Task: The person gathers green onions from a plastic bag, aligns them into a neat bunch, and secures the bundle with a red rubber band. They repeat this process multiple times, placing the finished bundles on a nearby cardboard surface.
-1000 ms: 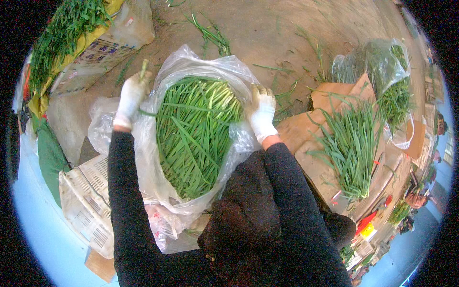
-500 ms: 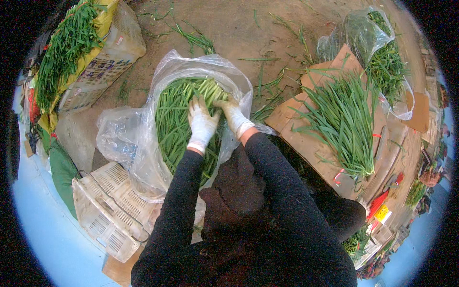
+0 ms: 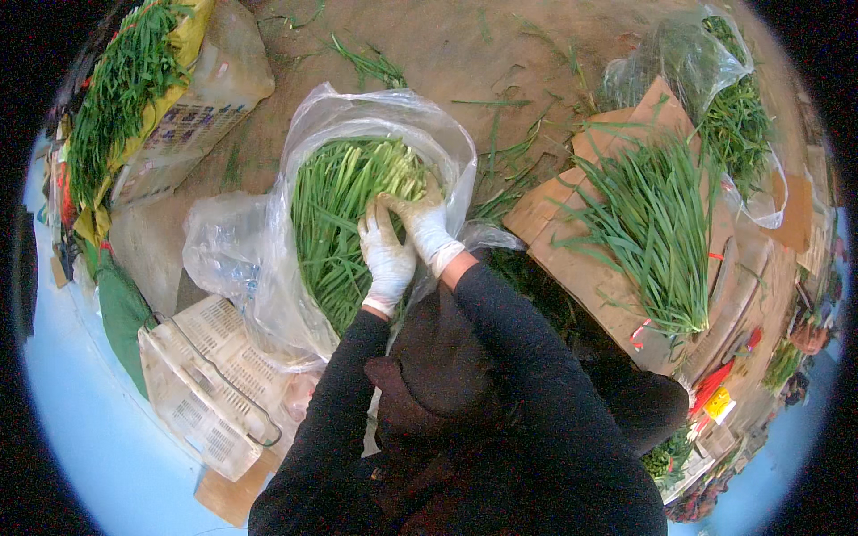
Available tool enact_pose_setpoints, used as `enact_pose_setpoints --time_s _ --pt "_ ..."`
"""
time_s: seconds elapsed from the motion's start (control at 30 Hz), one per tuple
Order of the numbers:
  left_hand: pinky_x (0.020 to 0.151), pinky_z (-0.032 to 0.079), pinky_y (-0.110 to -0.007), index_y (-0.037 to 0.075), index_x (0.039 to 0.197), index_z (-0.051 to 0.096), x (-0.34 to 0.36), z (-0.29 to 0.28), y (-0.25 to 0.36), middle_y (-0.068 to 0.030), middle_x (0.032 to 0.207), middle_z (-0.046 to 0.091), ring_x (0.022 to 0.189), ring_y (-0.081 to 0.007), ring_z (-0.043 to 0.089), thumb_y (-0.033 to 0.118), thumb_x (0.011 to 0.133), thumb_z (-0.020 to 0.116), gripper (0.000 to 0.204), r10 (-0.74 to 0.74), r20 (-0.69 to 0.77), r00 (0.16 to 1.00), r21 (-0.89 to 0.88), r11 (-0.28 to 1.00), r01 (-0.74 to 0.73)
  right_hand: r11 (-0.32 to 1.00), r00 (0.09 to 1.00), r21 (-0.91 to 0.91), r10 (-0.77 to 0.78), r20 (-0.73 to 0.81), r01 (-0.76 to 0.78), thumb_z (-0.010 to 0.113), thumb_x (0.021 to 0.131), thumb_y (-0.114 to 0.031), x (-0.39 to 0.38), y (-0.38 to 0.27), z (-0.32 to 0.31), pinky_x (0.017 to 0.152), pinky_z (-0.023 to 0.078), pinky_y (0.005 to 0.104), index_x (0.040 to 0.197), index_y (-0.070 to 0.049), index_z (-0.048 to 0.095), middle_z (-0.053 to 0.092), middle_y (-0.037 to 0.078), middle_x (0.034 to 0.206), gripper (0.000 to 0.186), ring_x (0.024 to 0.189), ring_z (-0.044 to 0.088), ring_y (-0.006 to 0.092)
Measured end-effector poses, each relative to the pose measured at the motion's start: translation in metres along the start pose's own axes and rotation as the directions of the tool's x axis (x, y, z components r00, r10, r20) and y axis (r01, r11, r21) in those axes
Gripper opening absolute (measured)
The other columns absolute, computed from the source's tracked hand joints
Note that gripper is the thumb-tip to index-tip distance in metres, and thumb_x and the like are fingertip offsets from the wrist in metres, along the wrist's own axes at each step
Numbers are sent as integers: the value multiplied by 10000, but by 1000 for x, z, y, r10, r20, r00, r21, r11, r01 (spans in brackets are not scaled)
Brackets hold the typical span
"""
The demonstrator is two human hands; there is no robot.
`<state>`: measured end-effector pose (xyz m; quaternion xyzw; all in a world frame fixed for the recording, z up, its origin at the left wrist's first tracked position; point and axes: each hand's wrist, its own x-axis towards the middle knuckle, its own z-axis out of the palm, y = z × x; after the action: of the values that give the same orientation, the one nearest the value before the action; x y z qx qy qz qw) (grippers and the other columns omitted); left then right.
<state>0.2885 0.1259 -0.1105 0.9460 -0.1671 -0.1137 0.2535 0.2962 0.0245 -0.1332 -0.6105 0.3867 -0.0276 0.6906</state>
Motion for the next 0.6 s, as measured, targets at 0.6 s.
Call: enact_pose_setpoints --time_s 0.6 --pt "961 455 -398 -34 1228 577 4 -8 -11 -187 1191 621 1073 -302 592 74 896 605 350 98 38 994 -236 968 -87 980 982 -191 28 -185 -64 761 800 -187 0 16 -7 774 515 314 1150 28 573 647 148 1010 452 944 611 222"
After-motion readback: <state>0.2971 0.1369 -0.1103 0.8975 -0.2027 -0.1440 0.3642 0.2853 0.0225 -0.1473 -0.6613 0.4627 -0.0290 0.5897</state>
